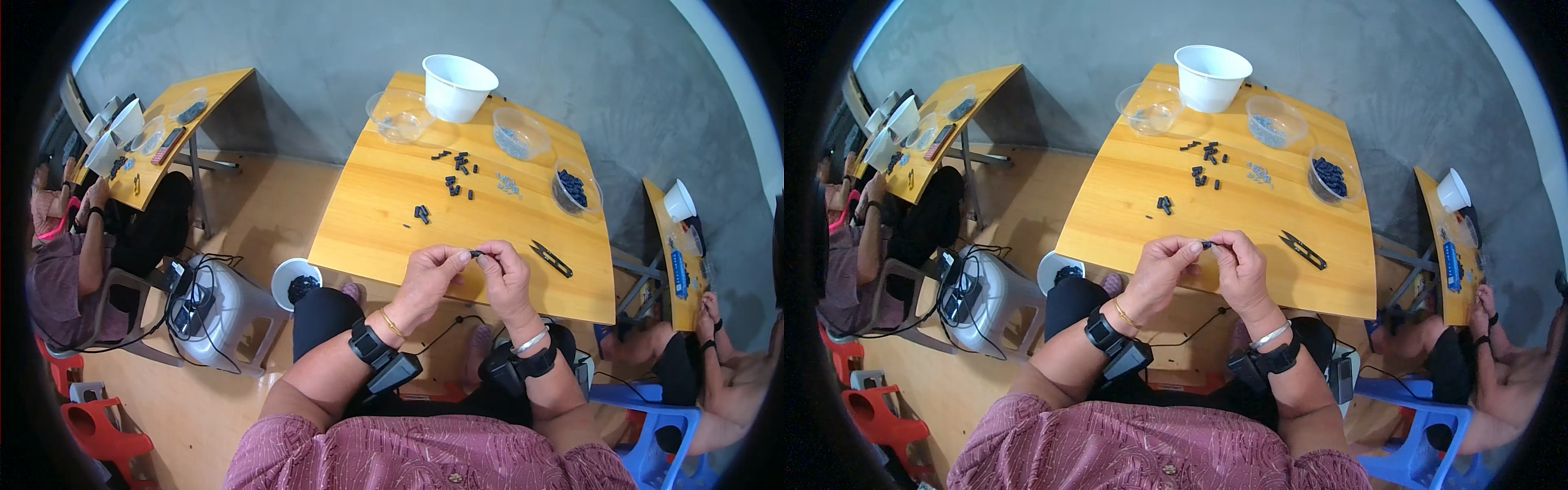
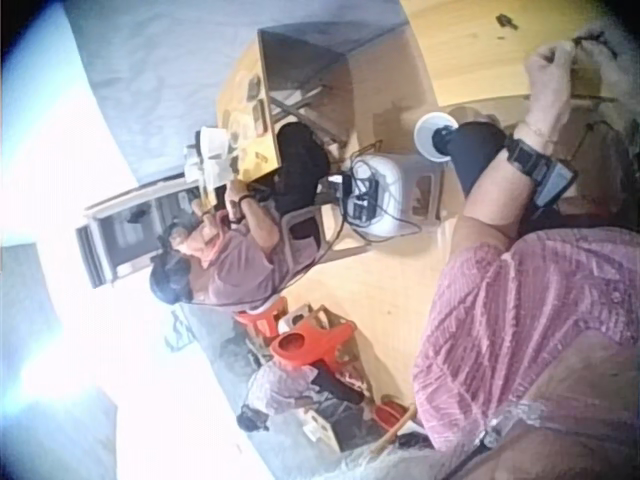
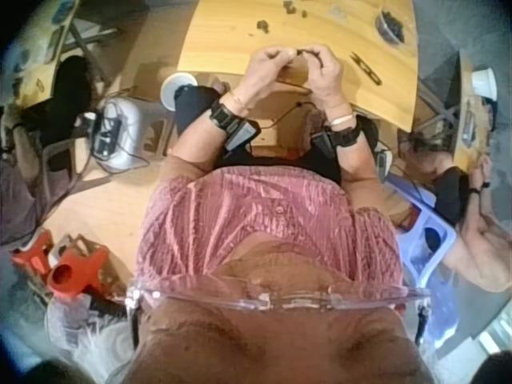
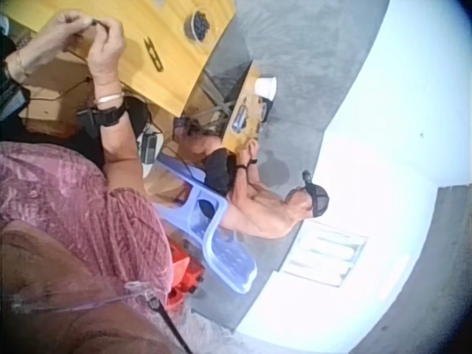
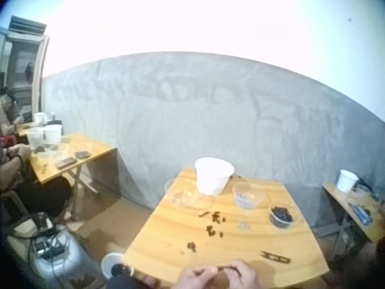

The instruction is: Assembling small black plastic components by hand in a workshop setting.

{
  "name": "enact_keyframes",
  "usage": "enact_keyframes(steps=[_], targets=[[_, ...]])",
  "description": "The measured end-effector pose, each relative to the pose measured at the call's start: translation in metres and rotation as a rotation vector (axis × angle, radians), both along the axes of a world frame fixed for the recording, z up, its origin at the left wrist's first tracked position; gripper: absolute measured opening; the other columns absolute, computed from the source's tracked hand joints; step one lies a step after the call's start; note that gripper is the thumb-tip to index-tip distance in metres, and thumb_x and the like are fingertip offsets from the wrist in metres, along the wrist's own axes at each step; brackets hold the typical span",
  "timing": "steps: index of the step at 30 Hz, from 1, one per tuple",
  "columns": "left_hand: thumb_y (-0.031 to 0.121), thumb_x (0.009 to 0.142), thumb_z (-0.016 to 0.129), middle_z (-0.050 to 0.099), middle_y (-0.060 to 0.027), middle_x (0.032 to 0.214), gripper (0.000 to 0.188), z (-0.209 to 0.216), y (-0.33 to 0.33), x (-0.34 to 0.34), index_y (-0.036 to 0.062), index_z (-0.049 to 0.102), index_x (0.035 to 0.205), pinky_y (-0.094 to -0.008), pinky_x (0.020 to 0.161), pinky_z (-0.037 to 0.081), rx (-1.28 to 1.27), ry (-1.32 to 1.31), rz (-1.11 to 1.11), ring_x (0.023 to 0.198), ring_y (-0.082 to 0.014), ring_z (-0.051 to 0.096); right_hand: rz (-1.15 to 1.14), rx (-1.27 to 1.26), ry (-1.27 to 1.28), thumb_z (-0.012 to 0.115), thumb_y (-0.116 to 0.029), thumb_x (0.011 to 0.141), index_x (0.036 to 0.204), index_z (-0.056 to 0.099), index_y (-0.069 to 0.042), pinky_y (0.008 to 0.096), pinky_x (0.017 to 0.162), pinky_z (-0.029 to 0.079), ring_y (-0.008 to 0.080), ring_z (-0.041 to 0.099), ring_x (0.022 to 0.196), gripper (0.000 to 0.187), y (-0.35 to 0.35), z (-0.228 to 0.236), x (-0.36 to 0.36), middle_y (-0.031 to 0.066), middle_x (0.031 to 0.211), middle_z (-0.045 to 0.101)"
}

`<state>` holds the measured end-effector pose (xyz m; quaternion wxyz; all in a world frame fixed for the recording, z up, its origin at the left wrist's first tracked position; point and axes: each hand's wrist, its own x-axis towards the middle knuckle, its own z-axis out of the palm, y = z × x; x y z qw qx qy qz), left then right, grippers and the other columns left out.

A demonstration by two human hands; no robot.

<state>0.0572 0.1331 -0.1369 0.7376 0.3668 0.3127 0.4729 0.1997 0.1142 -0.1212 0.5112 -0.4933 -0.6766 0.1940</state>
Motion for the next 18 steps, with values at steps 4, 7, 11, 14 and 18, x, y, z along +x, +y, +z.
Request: enact_keyframes(steps=[4,7,11,14,18], targets=[[0.013,0.083,0.061,0.059,-0.0001,0.073,0.011,-0.007,0.004,-0.004,0.0023,0.063,0.085,-0.0186,0.058,0.044,0.004,-0.04,0.012,0.062,-0.0065,0.052,0.028,-0.062,0.08,0.055,-0.001,0.082,0.09,0.055,0.0,0.023,0.064,0.045,0.0124,0.055,0.069,0.008,0.002,-0.002,0.0,0.0071,0.078,0.059],[0.012,0.083,0.062,0.06,-0.0012,0.074,0.011,-0.008,0.004,-0.004,0.0017,0.063,0.085,-0.019,0.058,0.045,0.007,-0.054,0.019,0.062,-0.0071,0.052,0.049,-0.038,0.057,0.055,0.001,0.082,0.093,0.055,0.0,0.0223,0.065,0.044,0.0111,0.054,0.071,0.012,0.004,-0.004,0.001,0.0055,0.08,0.058],[0.011,0.082,0.062,0.06,-0.0026,0.075,0.01,-0.009,0.004,-0.004,0.0011,0.062,0.085,-0.0197,0.059,0.046,-0.006,-0.07,0.025,0.062,-0.0082,0.053,0.056,-0.127,0.281,0.055,0.001,0.081,0.095,0.055,0.0,0.022,0.067,0.044,0.01,0.053,0.073,0.014,0.005,-0.008,0.004,0.0039,0.082,0.057],[0.01,0.082,0.062,0.06,-0.0028,0.075,0.01,-0.009,0.005,-0.002,0.0007,0.062,0.085,-0.0199,0.059,0.046,-0.002,-0.081,0.017,0.062,-0.0084,0.053,0.077,-0.134,0.245,0.056,0.001,0.081,0.095,0.055,0.0,0.023,0.068,0.044,0.011,0.054,0.074,0.014,0.004,-0.003,0.005,0.0042,0.082,0.057],[0.011,0.082,0.063,0.058,-0.001,0.069,0.013,-0.003,0.004,0.001,-0.0012,0.063,0.086,-0.0192,0.055,0.042,0.07,0.109,0.016,0.059,-0.0063,0.05,0.071,-0.059,-0.056,0.057,0.0,0.079,0.089,0.056,-0.001,0.0267,0.068,0.046,0.0168,0.058,0.073,0.01,0.001,0.009,0.004,0.0086,0.078,0.058]])
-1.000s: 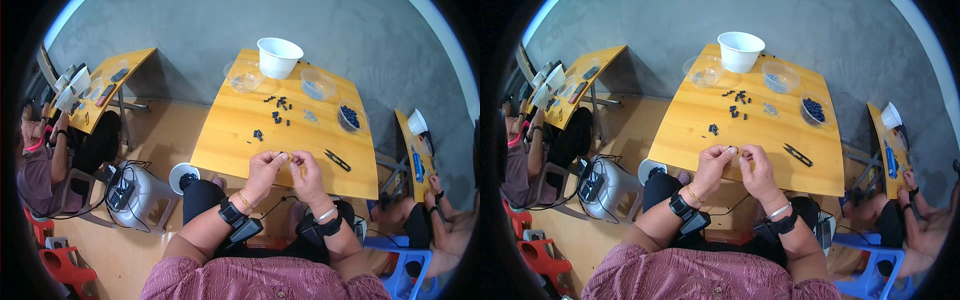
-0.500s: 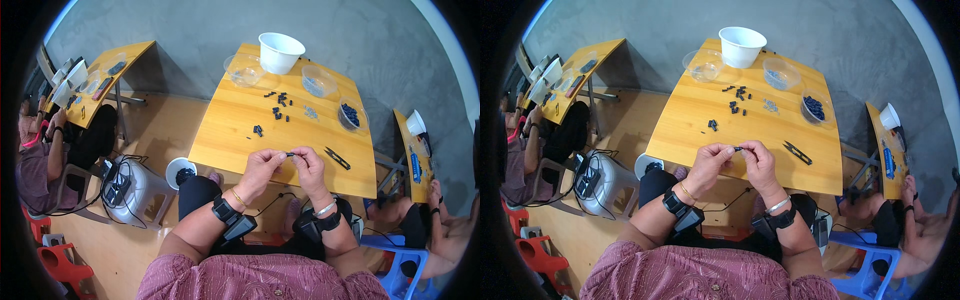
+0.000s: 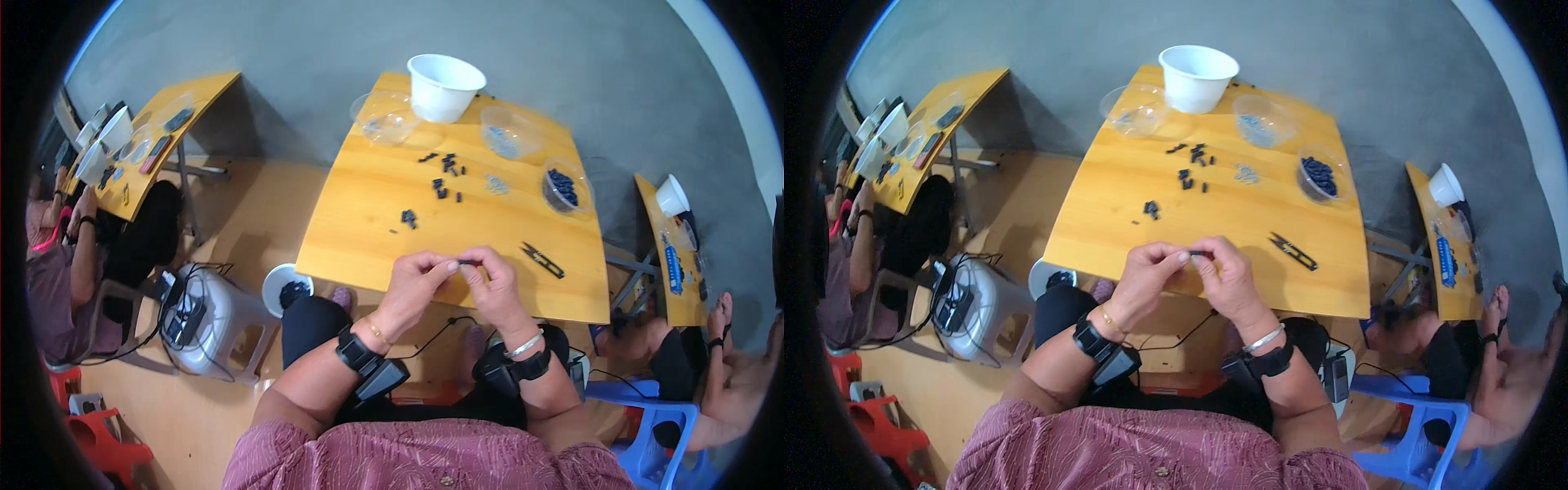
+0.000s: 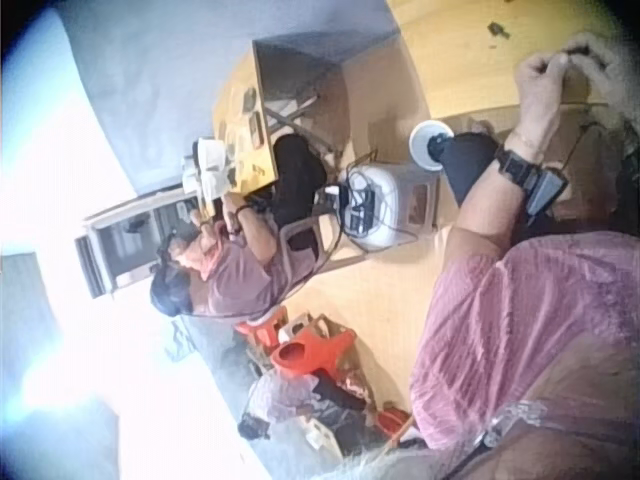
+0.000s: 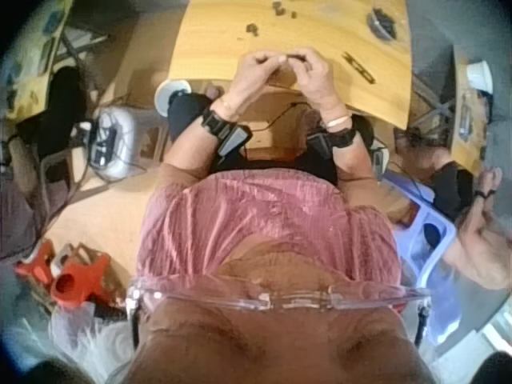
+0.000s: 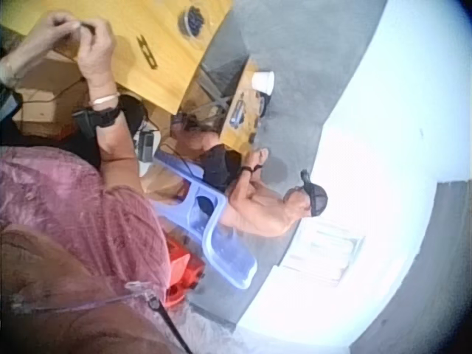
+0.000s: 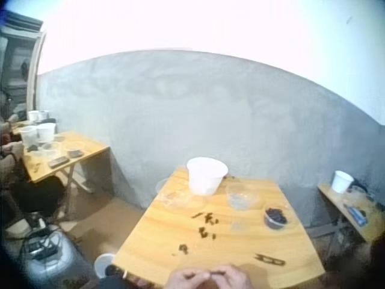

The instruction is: Assembling small black plastic components by hand in a workshop setting.

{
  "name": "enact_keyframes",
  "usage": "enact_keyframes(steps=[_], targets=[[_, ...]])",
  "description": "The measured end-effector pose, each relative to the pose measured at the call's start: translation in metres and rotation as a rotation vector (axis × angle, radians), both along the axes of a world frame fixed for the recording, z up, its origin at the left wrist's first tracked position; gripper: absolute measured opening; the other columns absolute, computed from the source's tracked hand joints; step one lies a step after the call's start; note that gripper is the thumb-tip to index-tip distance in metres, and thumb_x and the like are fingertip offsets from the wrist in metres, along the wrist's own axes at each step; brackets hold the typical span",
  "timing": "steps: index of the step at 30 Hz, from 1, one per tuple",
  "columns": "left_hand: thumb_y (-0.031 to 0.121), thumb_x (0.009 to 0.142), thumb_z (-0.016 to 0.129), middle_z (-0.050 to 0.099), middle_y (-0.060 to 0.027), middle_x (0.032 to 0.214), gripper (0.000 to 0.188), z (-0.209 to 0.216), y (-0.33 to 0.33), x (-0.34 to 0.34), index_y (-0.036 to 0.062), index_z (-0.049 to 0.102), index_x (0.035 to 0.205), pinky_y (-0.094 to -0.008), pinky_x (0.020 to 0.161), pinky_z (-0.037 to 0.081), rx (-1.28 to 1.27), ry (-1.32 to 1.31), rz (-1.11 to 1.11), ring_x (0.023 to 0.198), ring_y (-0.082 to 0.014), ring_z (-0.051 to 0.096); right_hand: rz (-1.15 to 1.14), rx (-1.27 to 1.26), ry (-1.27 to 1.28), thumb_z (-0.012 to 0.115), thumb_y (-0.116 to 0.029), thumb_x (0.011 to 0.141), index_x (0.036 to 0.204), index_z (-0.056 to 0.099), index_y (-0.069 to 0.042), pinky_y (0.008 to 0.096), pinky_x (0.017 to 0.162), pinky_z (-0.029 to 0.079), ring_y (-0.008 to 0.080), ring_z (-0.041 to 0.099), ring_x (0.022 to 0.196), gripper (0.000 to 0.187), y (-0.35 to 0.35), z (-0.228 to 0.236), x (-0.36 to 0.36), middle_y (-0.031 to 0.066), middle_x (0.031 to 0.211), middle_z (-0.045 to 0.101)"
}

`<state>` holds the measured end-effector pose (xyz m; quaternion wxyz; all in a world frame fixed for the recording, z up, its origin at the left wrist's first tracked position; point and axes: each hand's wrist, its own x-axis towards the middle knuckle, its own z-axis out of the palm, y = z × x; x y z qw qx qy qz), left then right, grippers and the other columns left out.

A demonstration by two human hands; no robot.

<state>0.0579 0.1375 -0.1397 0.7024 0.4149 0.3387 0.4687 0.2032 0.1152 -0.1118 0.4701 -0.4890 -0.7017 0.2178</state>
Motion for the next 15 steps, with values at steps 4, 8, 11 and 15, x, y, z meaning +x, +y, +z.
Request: enact_keyframes(steps=[4,8,11,15], targets=[[0.01,0.083,0.06,0.059,-0.0016,0.071,0.015,0.002,-0.003,-0.001,-0.0022,0.063,0.09,-0.0187,0.057,0.042,-0.024,-0.053,-0.012,0.061,-0.0065,0.051,-0.174,0.112,-0.113,0.057,0.0,0.078,0.085,0.058,-0.001,0.0278,0.064,0.047,0.0201,0.059,0.07,0.007,0.014,-0.006,0.043,0.0104,0.076,0.058],[0.009,0.084,0.058,0.059,-0.0018,0.072,0.014,-0.008,-0.001,-0.005,-0.0025,0.063,0.091,-0.019,0.058,0.043,0.039,-0.08,-0.057,0.061,-0.0064,0.05,-0.56,0.212,-0.144,0.055,-0.004,0.078,0.087,0.059,-0.003,0.032,0.068,0.045,0.0269,0.057,0.075,0.01,0.049,0.033,0.116,0.0121,0.081,0.059],[0.008,0.085,0.057,0.06,-0.0016,0.073,0.014,-0.008,0.0,0.0,-0.0023,0.063,0.091,-0.0196,0.058,0.043,0.156,-0.04,-0.061,0.061,-0.0062,0.051,-0.647,0.341,-0.547,0.056,-0.006,0.077,0.088,0.058,-0.003,0.0355,0.075,0.042,0.0286,0.054,0.081,0.011,0.081,0.042,0.16,0.012,0.083,0.058],[0.008,0.085,0.056,0.061,-0.0019,0.072,0.014,-0.006,0.0,-0.002,-0.0016,0.064,0.091,-0.0197,0.059,0.043,0.151,0.008,-0.101,0.064,-0.0061,0.054,-0.569,0.37,-0.596,0.058,-0.008,0.075,0.086,0.058,-0.004,0.0369,0.078,0.04,0.029,0.052,0.085,0.012,0.103,0.02,0.151,0.0124,0.084,0.057]])
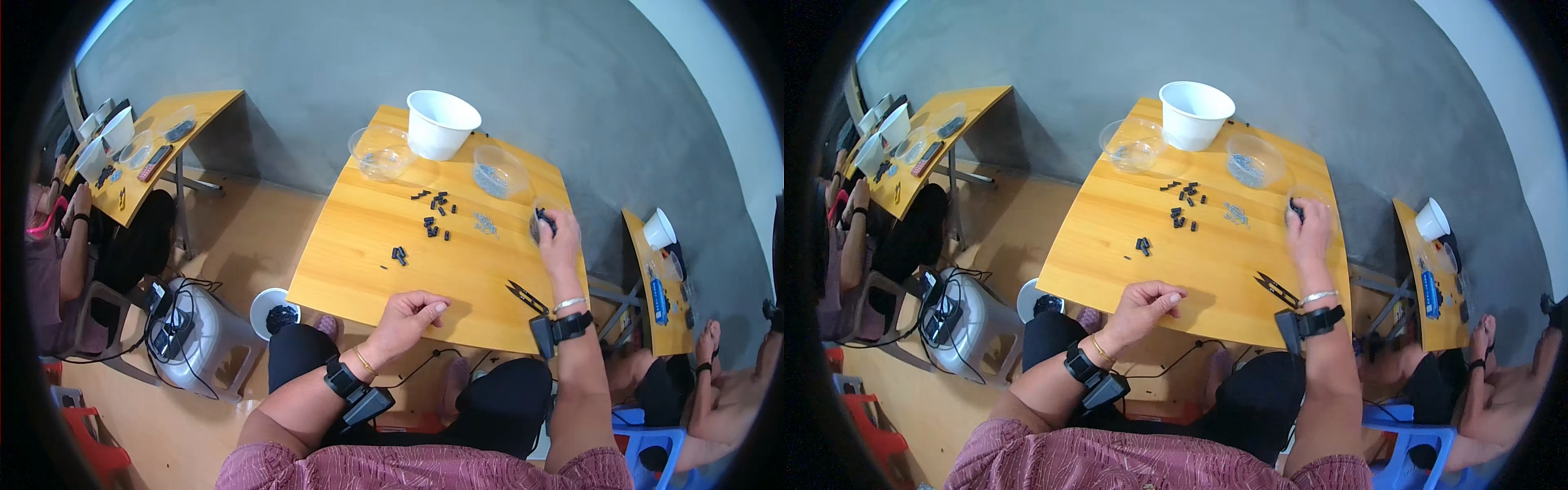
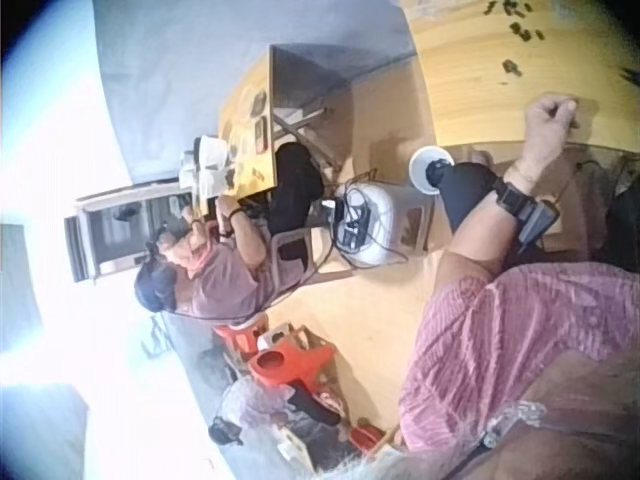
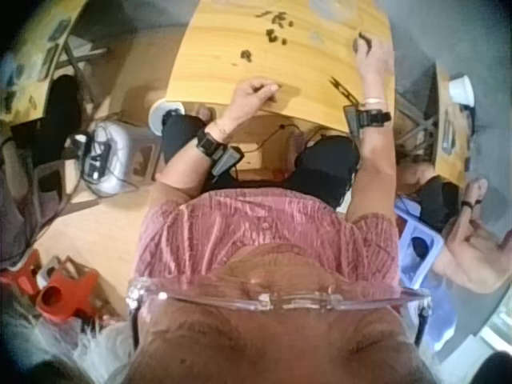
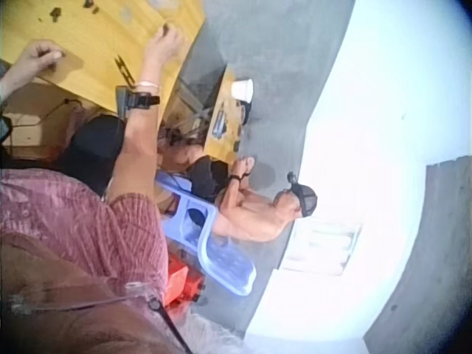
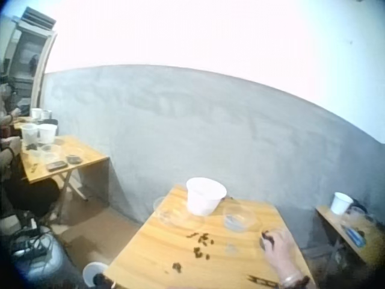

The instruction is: Assembling small black plastic components by hand in a workshop setting.

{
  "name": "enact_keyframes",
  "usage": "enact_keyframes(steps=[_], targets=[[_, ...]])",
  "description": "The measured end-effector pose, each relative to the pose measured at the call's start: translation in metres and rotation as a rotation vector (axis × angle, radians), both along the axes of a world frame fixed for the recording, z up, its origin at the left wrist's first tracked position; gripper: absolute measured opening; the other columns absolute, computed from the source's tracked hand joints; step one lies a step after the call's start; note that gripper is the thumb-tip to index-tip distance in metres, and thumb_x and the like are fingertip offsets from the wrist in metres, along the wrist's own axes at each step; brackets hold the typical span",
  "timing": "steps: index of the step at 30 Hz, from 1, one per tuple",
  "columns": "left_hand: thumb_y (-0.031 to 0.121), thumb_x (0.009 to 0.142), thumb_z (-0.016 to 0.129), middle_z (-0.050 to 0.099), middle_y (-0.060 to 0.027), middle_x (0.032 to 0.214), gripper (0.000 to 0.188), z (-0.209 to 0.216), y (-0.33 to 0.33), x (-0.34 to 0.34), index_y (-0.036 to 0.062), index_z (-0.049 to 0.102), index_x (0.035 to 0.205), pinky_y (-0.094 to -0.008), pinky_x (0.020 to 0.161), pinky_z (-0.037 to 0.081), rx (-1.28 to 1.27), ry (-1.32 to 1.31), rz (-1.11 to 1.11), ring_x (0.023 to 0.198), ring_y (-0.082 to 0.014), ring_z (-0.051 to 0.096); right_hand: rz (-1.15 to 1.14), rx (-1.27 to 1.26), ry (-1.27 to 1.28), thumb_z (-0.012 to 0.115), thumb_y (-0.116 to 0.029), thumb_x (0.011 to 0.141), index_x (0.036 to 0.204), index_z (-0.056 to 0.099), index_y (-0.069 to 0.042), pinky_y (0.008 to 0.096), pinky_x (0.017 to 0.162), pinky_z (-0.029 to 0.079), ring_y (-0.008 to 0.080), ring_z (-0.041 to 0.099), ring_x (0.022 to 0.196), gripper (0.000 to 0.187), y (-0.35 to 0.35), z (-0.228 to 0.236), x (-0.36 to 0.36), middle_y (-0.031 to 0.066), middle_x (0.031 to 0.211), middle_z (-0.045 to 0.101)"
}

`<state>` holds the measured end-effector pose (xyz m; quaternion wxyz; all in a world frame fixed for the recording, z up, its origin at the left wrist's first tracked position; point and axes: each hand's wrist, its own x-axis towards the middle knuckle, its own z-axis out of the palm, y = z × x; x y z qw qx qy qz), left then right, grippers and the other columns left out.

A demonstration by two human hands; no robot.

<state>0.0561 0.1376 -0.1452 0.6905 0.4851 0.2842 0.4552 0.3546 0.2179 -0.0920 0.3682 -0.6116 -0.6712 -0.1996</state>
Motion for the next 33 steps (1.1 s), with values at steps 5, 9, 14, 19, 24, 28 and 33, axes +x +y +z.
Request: enact_keyframes(steps=[5,9,14,19,24,28,33], targets=[[0.009,0.086,0.056,0.061,-0.0022,0.072,0.014,-0.001,0.0,-0.007,-0.0015,0.063,0.092,-0.0199,0.06,0.043,0.023,0.021,-0.007,0.064,-0.0056,0.053,0.226,-0.417,0.365,0.059,-0.006,0.074,0.088,0.058,-0.004,0.0384,0.079,0.041,0.0295,0.053,0.085,0.015,0.015,-0.012,-0.074,0.0127,0.085,0.057],[0.009,0.086,0.056,0.061,-0.0022,0.072,0.014,0.002,0.002,-0.009,-0.0013,0.063,0.092,-0.02,0.061,0.044,0.023,0.021,-0.022,0.065,-0.0055,0.053,0.24,-0.489,0.004,0.06,-0.007,0.075,0.092,0.058,-0.005,0.0392,0.082,0.04,0.0295,0.051,0.09,0.018,0.05,-0.012,-0.093,0.0122,0.09,0.058],[0.012,0.086,0.057,0.063,-0.0043,0.079,0.017,-0.002,0.006,-0.016,-0.0022,0.063,0.094,-0.0208,0.068,0.046,0.032,-0.001,-0.125,0.071,-0.0081,0.056,0.213,-0.444,-0.127,0.061,-0.007,0.073,0.092,0.059,-0.003,0.0383,0.083,0.041,0.0321,0.051,0.091,0.02,0.077,-0.022,-0.105,0.0149,0.09,0.057],[0.012,0.086,0.057,0.063,-0.0049,0.081,0.018,-0.003,0.008,-0.018,-0.0028,0.062,0.095,-0.0216,0.07,0.047,-0.021,-0.029,-0.155,0.073,-0.0088,0.057,0.209,-0.563,-0.151,0.061,-0.008,0.074,0.091,0.06,-0.002,0.0389,0.083,0.041,0.0331,0.05,0.093,0.018,0.086,-0.032,-0.107,0.0168,0.092,0.056],[0.012,0.087,0.055,0.061,-0.0048,0.08,0.019,-0.006,0.01,-0.016,-0.0031,0.06,0.098,-0.0225,0.07,0.047,-0.029,-0.025,-0.178,0.074,-0.0105,0.058,0.317,-0.522,0.012,0.059,-0.006,0.074,0.09,0.059,0.0,0.0364,0.075,0.044,0.0308,0.054,0.08,0.016,0.061,-0.031,-0.104,0.0149,0.083,0.057],[0.015,0.09,0.05,0.057,-0.0051,0.08,0.022,-0.003,0.008,-0.017,-0.0018,0.058,0.101,-0.0274,0.072,0.05,-0.307,-0.29,-0.117,0.075,-0.013,0.057,0.635,-0.436,0.239,0.059,-0.003,0.072,0.086,0.058,0.0,0.0319,0.066,0.045,0.0266,0.054,0.068,0.014,-0.015,-0.002,-0.141,0.0111,0.074,0.055],[0.019,0.091,0.048,0.057,-0.006,0.08,0.023,-0.001,0.01,-0.013,-0.001,0.059,0.094,-0.0311,0.074,0.052,-0.398,-0.418,-0.126,0.075,-0.0132,0.056,0.75,-0.416,0.244,0.06,-0.004,0.07,0.086,0.058,-0.002,0.0349,0.067,0.044,0.0276,0.053,0.078,0.016,-0.068,-0.003,-0.16,0.0121,0.079,0.054]])
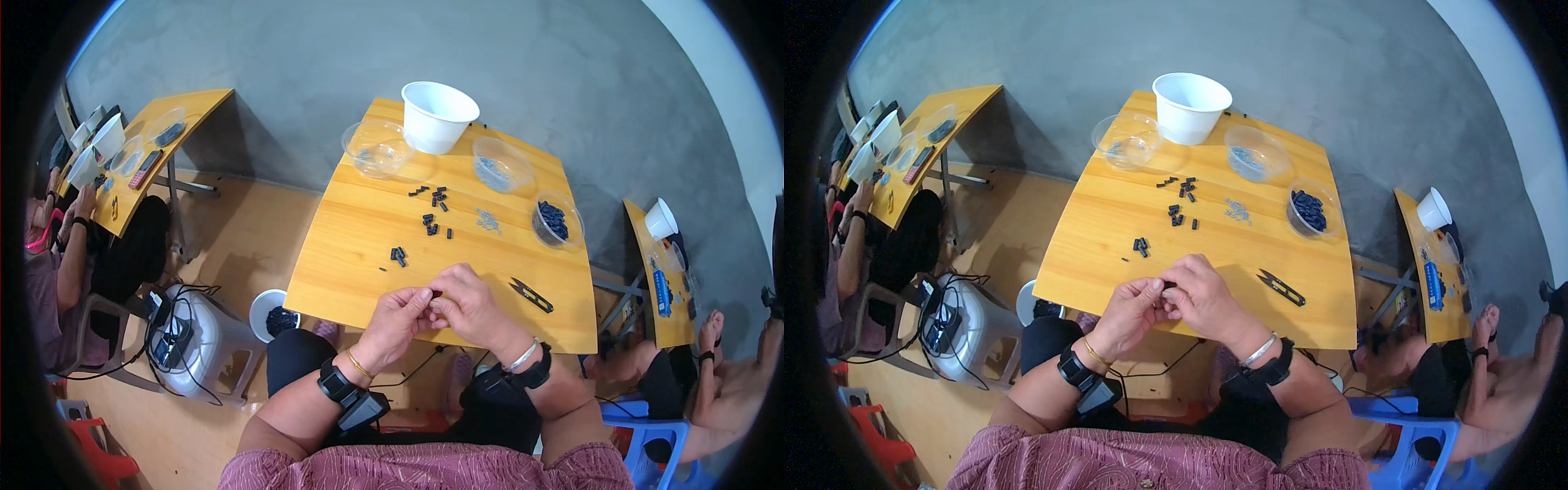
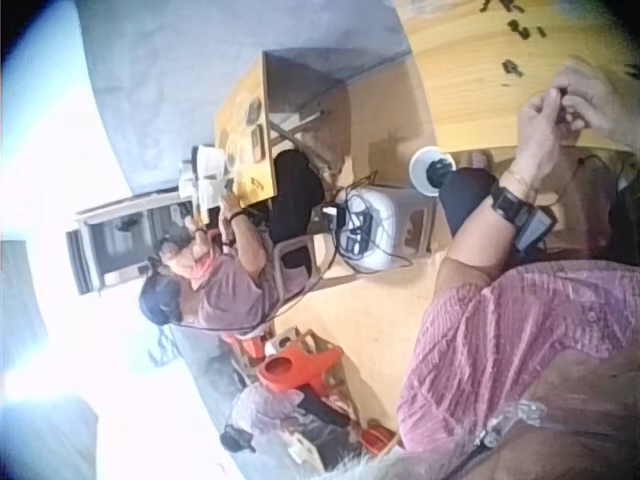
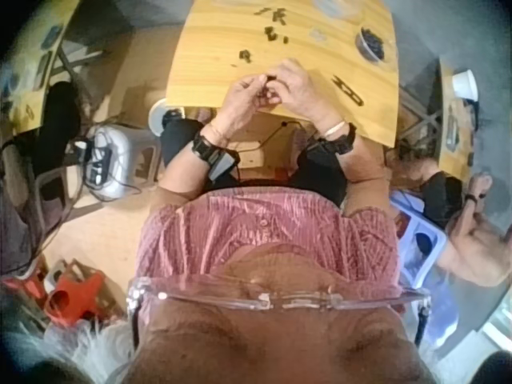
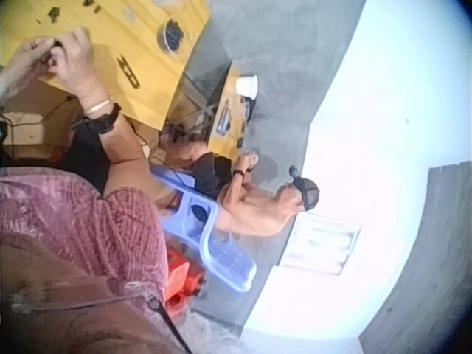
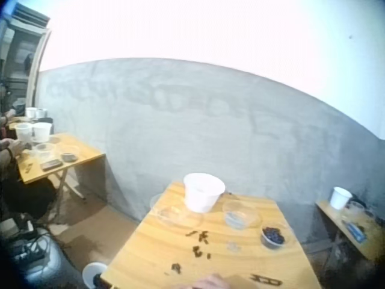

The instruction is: Assembling small black plastic components by hand in a workshop setting.

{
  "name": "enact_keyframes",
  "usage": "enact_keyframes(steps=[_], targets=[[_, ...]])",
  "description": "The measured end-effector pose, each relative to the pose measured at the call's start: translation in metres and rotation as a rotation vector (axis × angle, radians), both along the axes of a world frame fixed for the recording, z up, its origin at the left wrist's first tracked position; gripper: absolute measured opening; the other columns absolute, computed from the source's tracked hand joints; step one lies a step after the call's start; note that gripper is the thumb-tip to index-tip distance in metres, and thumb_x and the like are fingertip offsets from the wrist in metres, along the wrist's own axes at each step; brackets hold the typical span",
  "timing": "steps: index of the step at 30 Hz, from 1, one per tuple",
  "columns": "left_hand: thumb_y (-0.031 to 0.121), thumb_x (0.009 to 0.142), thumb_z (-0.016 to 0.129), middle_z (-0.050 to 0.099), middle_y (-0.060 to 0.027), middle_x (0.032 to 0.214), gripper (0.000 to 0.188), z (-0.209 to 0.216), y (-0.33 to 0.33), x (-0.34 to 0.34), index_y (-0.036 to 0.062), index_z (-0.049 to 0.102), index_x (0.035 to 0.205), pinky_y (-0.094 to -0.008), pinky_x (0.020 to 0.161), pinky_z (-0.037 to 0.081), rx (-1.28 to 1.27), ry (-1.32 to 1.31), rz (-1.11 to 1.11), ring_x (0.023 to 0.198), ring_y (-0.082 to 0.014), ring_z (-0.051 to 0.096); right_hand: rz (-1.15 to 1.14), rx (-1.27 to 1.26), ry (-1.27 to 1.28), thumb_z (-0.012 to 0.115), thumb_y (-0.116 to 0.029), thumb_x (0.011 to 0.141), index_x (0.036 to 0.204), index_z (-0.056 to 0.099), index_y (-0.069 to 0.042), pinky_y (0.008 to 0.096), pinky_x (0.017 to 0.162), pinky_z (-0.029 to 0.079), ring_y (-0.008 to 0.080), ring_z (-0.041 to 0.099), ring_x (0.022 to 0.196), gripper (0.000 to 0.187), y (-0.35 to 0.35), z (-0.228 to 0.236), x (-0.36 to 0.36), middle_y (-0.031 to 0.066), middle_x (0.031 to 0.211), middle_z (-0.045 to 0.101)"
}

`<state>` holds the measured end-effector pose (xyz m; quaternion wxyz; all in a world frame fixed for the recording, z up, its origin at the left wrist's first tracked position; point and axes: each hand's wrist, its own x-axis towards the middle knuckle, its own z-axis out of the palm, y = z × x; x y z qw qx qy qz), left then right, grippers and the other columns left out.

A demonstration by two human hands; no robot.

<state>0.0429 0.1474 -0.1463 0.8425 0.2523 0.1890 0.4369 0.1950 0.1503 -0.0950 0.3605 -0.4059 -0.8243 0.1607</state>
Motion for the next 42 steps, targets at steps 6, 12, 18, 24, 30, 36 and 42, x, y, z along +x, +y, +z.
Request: enact_keyframes(steps=[6,12,18,24,30,36,42], targets=[[0.014,0.09,0.05,0.057,-0.0057,0.077,0.017,0.006,-0.003,0.002,-0.0011,0.058,0.087,-0.0285,0.069,0.053,-0.011,0.107,0.011,0.069,-0.0116,0.055,-0.01,-0.024,0.031,0.061,-0.004,0.071,0.088,0.06,-0.003,0.0347,0.068,0.044,0.0269,0.053,0.08,0.017,-0.01,0.002,0.007,0.0113,0.08,0.054],[0.01,0.09,0.05,0.057,-0.0066,0.078,0.014,0.003,-0.004,-0.003,-0.0009,0.058,0.091,-0.0323,0.071,0.054,0.002,0.105,0.039,0.07,-0.0136,0.055,-0.323,-0.096,-0.083,0.058,-0.004,0.074,0.084,0.06,0.0,0.0299,0.064,0.047,0.0231,0.058,0.069,0.01,0.031,-0.019,0.072,0.0129,0.074,0.059],[0.009,0.09,0.048,0.056,-0.0052,0.079,0.015,-0.001,-0.001,0.001,-0.0011,0.058,0.095,-0.0324,0.073,0.053,0.073,0.139,-0.029,0.072,-0.0124,0.055,-0.684,-0.159,-0.139,0.059,-0.008,0.074,0.077,0.059,-0.001,0.0374,0.064,0.047,0.0318,0.06,0.071,0.008,0.075,-0.041,0.149,0.0182,0.074,0.06],[0.007,0.09,0.048,0.055,-0.0044,0.079,0.017,-0.004,-0.001,0.002,-0.0024,0.057,0.1,-0.0309,0.077,0.051,0.118,0.156,-0.02,0.073,-0.0113,0.054,-0.698,-0.15,-0.281,0.06,-0.009,0.074,0.076,0.056,-0.001,0.0403,0.065,0.047,0.0352,0.059,0.072,0.01,0.099,-0.037,0.131,0.0188,0.073,0.06],[0.004,0.089,0.049,0.055,-0.0048,0.08,0.015,-0.005,0.0,0.003,-0.0029,0.057,0.099,-0.0303,0.077,0.051,0.164,0.191,-0.01,0.073,-0.0113,0.054,-0.589,-0.011,-0.444,0.054,-0.003,0.075,0.079,0.053,-0.002,0.0381,0.066,0.046,0.0354,0.056,0.072,0.005,0.099,-0.045,0.135,0.0187,0.077,0.057],[0.003,0.089,0.048,0.055,-0.0056,0.082,0.014,-0.004,-0.001,0.003,-0.0029,0.057,0.098,-0.0314,0.077,0.051,0.131,0.164,0.019,0.074,-0.0121,0.053,-0.373,-0.501,0.357,0.054,-0.001,0.079,0.085,0.053,-0.003,0.0248,0.064,0.044,0.015,0.055,0.069,0.006,0.058,-0.024,0.104,0.0059,0.078,0.058],[0.004,0.089,0.048,0.055,-0.0055,0.083,0.014,-0.007,-0.001,0.004,-0.0023,0.057,0.098,-0.0325,0.078,0.051,0.155,0.078,0.062,0.075,-0.012,0.053,0.083,-0.625,0.959,0.058,-0.007,0.083,0.09,0.051,-0.004,0.0261,0.071,0.045,0.0148,0.054,0.075,0.01,0.011,-0.005,0.049,0.0067,0.084,0.056]])
